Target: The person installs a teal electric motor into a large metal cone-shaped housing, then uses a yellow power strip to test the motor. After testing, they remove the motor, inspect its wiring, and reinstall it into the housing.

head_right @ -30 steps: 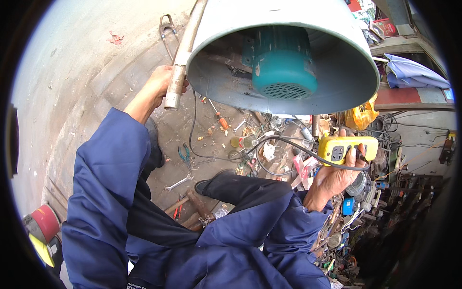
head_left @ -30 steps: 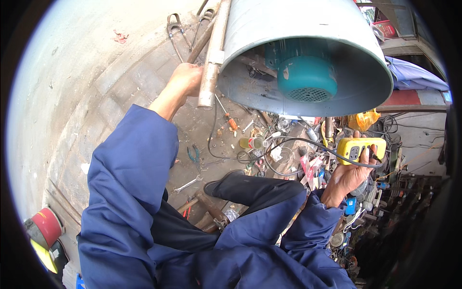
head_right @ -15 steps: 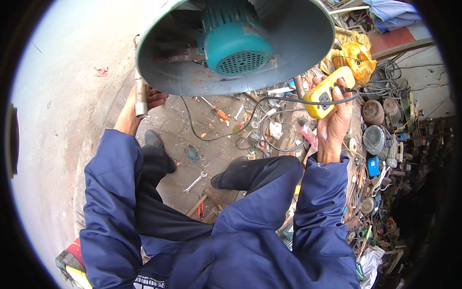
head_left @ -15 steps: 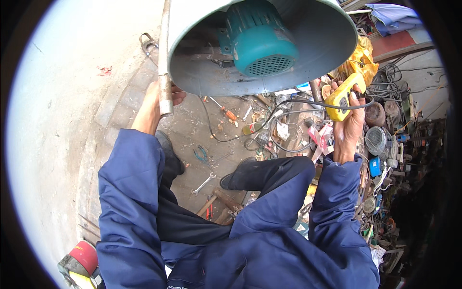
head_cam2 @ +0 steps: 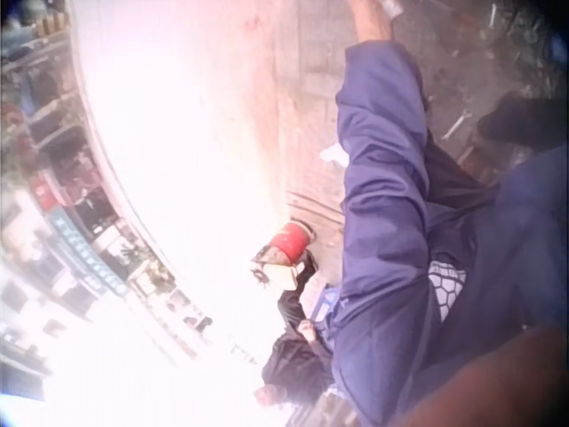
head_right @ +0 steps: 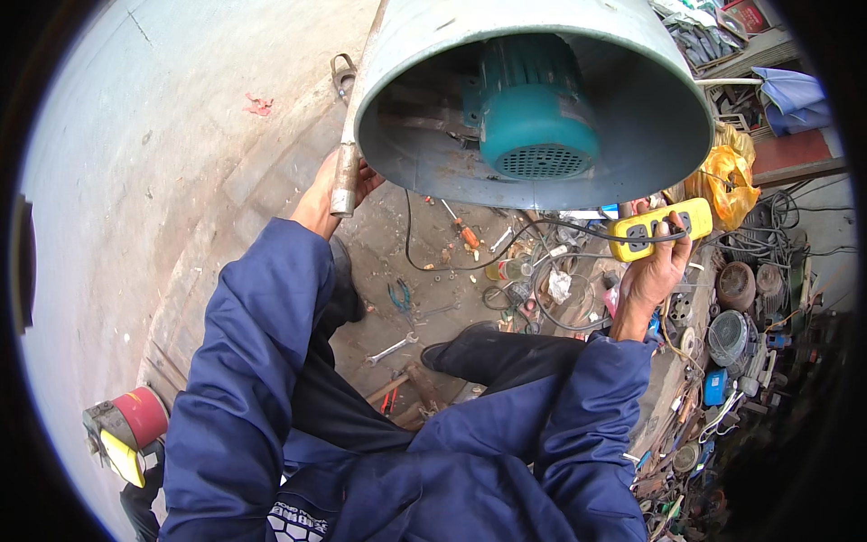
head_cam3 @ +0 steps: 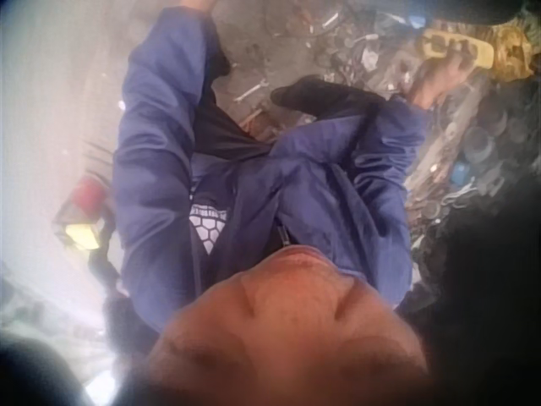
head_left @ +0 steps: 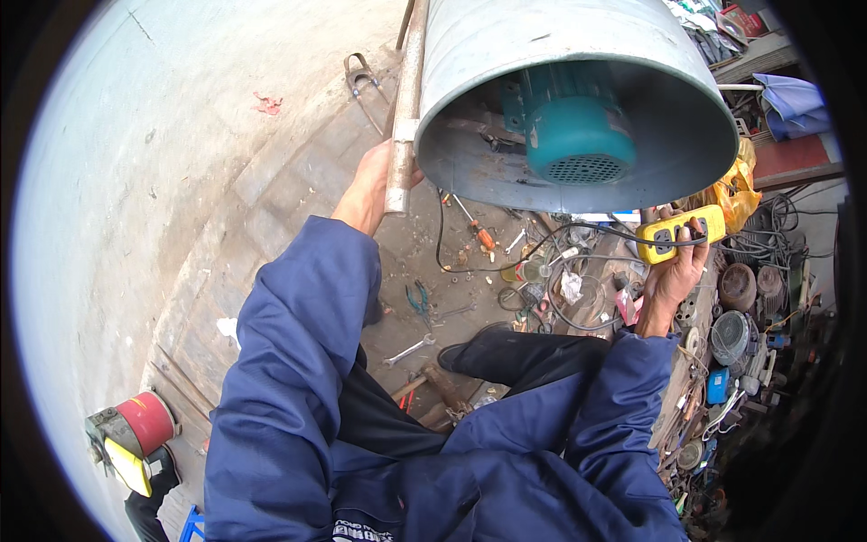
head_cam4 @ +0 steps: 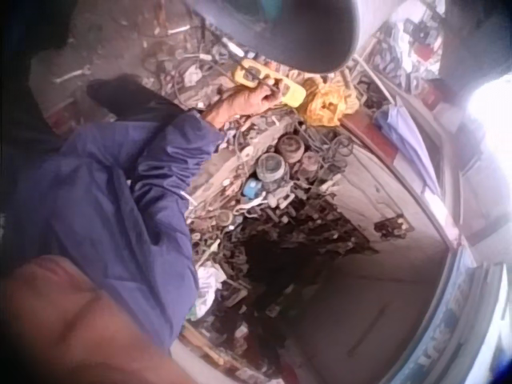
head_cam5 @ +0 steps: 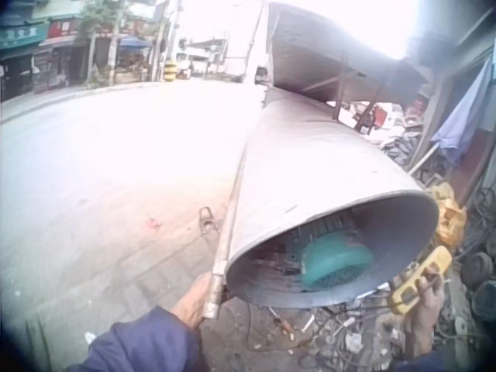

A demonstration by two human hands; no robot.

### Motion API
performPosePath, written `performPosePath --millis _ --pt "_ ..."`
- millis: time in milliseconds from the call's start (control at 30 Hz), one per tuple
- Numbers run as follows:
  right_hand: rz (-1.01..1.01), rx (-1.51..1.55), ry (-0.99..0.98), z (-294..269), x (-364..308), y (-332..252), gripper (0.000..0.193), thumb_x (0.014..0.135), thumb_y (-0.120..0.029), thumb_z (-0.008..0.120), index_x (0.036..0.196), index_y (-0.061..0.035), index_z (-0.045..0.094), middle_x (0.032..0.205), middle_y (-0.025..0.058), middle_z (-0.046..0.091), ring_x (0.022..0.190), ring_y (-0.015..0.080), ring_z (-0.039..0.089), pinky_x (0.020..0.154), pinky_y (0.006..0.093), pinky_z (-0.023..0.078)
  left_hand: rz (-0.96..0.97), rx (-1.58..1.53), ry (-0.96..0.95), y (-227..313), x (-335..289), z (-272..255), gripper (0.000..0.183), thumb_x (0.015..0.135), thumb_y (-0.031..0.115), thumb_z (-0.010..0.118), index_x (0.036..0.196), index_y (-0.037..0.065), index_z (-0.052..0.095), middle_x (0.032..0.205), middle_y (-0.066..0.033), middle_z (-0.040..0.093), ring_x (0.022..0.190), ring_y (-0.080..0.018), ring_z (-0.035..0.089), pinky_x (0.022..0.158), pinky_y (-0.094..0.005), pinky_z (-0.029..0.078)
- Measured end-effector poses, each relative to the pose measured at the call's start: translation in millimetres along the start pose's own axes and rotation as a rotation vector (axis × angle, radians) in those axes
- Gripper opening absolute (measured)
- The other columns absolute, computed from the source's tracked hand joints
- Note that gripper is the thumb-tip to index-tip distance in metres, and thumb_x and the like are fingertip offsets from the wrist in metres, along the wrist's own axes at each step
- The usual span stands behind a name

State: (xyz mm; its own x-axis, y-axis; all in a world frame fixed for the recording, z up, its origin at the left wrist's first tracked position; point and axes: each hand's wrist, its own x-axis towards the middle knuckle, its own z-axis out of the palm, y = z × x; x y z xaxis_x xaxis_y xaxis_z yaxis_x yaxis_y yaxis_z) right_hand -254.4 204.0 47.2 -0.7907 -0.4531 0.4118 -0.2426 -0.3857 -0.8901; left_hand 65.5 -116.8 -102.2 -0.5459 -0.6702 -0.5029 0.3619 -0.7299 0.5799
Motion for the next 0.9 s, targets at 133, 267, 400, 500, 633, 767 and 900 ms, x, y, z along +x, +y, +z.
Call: performPosePath --millis 133,267,400,500,633,767,900 --pt "0.050 0.076 -0.030 -4.1 6.5 9.9 0.024 0.105 -0.005 0.061 0.129 -0.0063 0.058 0.127 0.0197 0.063 0.118 0.0382 0.069 0.105 0.0564 0.057 0.016 0.005 0.015 0.2 -0.8 4.7 0.022 0.107 0.030 0.059 0.111 0.011 0.069 0.088 -0.0007 0.069 0.072 -0.0160 0.067 0.070 -0.0358 0.060" --pt "0.092 0.059 0.044 -6.6 7.4 19.0 0.024 0.105 -0.005 0.062 0.129 -0.0072 0.061 0.126 0.0188 0.065 0.117 0.0360 0.069 0.104 0.0565 0.057 0.009 -0.023 -0.008 -2.1 4.3 3.4 0.023 0.106 0.030 0.060 0.109 0.010 0.069 0.086 -0.0020 0.068 0.068 -0.0168 0.066 0.063 -0.0355 0.060" --pt "0.060 0.064 0.017 -9.4 7.7 21.4 0.024 0.105 -0.005 0.062 0.128 -0.0079 0.061 0.126 0.0195 0.065 0.117 0.0359 0.069 0.105 0.0576 0.056 0.029 0.013 -0.018 -7.8 12.8 -3.0 0.023 0.106 0.028 0.059 0.107 0.008 0.069 0.083 -0.0040 0.067 0.066 -0.0181 0.066 0.062 -0.0371 0.060" --pt "0.046 0.061 0.014 -9.6 8.9 22.0 0.024 0.104 -0.005 0.062 0.128 -0.0082 0.061 0.126 0.0203 0.065 0.116 0.0357 0.070 0.105 0.0583 0.056 -0.002 0.057 -0.040 -7.8 19.2 -8.5 0.022 0.106 0.025 0.059 0.115 0.008 0.067 0.097 -0.0044 0.071 0.080 -0.0182 0.069 0.074 -0.0388 0.063" --pt "0.043 0.049 0.026 -8.8 8.1 22.2 0.024 0.105 -0.005 0.062 0.129 -0.0078 0.060 0.126 0.0211 0.065 0.115 0.0358 0.070 0.105 0.0583 0.056 0.011 0.077 -0.103 -8.6 20.3 -13.1 0.022 0.107 0.026 0.058 0.116 0.008 0.066 0.100 -0.0036 0.072 0.083 -0.0173 0.071 0.076 -0.0380 0.063" --pt "0.073 0.085 0.024 -8.0 7.1 22.3 0.026 0.104 -0.006 0.063 0.130 -0.0079 0.058 0.126 0.0221 0.065 0.116 0.0359 0.070 0.104 0.0572 0.057 -0.031 -0.031 -0.042 -10.6 16.1 -11.0 0.025 0.104 0.026 0.058 0.095 0.005 0.066 0.075 -0.0091 0.066 0.057 -0.0228 0.064 0.050 -0.0376 0.055" --pt "0.073 0.063 0.047 -7.8 7.7 22.6 0.026 0.105 -0.007 0.062 0.130 -0.0070 0.057 0.128 0.0235 0.064 0.117 0.0370 0.070 0.104 0.0548 0.057 -0.013 -0.079 -0.037 -6.1 10.4 -4.7 0.022 0.104 0.023 0.056 0.095 0.005 0.064 0.074 -0.0103 0.065 0.055 -0.0225 0.063 0.047 -0.0374 0.051"
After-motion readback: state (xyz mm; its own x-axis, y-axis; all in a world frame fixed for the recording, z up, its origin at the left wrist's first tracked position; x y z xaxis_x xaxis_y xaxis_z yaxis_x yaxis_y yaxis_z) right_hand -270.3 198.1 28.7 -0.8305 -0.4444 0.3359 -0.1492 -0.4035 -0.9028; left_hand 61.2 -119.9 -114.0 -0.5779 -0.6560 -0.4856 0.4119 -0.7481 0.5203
